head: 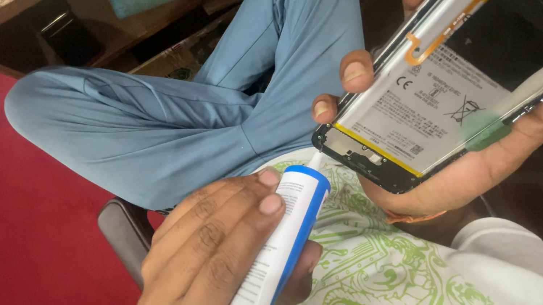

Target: The person aligns and attaches a new back cover to a smartphone, then applies adhesive along the internal frame edges of the phone body. The person handles the phone and back cover by hand and uses a tube of adhesive.

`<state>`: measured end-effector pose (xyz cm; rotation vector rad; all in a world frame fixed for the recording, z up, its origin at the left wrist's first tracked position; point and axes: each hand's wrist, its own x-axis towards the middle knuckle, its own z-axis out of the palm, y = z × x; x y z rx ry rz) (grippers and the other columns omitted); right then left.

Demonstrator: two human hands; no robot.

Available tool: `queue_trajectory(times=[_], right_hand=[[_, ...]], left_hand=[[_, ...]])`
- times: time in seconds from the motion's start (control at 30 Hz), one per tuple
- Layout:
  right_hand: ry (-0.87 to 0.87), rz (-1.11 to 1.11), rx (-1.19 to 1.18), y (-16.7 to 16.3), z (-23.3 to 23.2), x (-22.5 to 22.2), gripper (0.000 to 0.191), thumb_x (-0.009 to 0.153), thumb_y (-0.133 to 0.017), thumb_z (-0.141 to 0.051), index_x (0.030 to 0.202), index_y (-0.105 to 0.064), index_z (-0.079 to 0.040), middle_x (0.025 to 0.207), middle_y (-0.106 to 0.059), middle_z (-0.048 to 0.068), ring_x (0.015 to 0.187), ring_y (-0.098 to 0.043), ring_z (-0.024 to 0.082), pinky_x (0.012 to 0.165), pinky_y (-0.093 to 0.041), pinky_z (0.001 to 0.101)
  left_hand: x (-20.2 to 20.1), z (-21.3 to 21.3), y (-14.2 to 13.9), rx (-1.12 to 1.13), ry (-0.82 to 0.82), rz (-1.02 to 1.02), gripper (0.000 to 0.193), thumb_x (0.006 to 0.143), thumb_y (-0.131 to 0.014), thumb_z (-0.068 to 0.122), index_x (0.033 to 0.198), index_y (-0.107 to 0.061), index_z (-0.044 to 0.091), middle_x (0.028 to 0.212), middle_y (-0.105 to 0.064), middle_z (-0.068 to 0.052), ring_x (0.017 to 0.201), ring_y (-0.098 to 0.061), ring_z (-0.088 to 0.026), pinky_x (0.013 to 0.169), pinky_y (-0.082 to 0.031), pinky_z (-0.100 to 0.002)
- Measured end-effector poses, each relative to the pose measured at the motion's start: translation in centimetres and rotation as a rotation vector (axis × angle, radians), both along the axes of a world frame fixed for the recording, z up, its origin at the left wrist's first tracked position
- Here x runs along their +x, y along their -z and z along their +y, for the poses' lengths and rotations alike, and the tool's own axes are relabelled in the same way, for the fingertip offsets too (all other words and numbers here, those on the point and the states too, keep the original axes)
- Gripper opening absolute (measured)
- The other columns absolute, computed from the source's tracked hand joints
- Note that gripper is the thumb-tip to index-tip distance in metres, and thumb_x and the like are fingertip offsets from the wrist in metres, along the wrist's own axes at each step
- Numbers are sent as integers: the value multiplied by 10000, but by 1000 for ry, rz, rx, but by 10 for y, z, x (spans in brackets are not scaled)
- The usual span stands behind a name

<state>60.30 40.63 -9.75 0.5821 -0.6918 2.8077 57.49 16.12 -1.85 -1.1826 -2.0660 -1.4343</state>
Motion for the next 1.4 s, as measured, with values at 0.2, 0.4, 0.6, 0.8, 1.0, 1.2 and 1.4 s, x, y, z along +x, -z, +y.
queue_trajectory(times=[0.2, 0.4, 0.6, 0.8, 1.0, 1.2, 1.4], right_hand=[[3, 29, -4, 4, 0, -2, 879, 905, -369, -926, 1546, -429, -327, 1602, -344, -33, 1196, -551, 413, 1014, -457, 689], [10, 45, 5, 7, 1, -7, 857, 930, -362, -918, 1542, -422, -322, 1605, -361, -14, 1207, -568, 416, 1017, -474, 692], [67, 98, -61, 7, -18, -12, 894, 942, -328, -904, 1554, -432, -261, 1604, -359, 51, 1196, -581, 427, 979, -500, 690], [81, 52, -90, 2, -21, -12, 906, 956, -328, -900, 1562, -424, -234, 1595, -366, 48, 1194, -584, 430, 984, -499, 696], [76, 27, -78, 1, -17, -14, 931, 947, -322, -893, 1541, -416, -182, 1583, -362, 39, 1184, -566, 416, 979, -479, 688], [55, 59, -76, 3, -17, -15, 936, 981, -305, -896, 1566, -432, -177, 1591, -366, 51, 1204, -569, 402, 996, -482, 676], [85, 16, -102, 0, -17, -14, 956, 943, -280, -896, 1555, -401, -171, 1585, -340, 63, 1212, -575, 428, 972, -475, 694]], left_hand=[[-2, 3, -1, 0, 37, 26, 363, 809, -861, 107, 1039, -637, -63, 935, -719, -198, 927, -772, -294, 829, -654, -410], [-3, 10, -1, 26, 67, 45, 370, 757, -881, 65, 1007, -644, -70, 870, -714, -182, 894, -772, -300, 794, -652, -407], [-4, 10, -4, 14, 97, 59, 383, 743, -877, 67, 1010, -645, -79, 877, -711, -203, 906, -766, -314, 788, -637, -403], [0, 8, -5, -42, -23, 13, 390, 747, -877, 64, 1024, -638, -72, 907, -718, -195, 916, -758, -310, 815, -628, -411], [-5, 10, 3, 15, -44, 67, 367, 788, -865, 38, 1048, -635, -79, 904, -712, -187, 910, -767, -302, 835, -637, -408], [-5, 8, 4, 0, -55, 69, 357, 818, -854, 62, 1068, -641, -77, 925, -719, -200, 909, -770, -305, 845, -632, -409], [-4, 9, 6, -11, -59, 86, 365, 825, -849, 73, 1078, -637, -84, 942, -722, -220, 911, -765, -317, 838, -630, -412]])
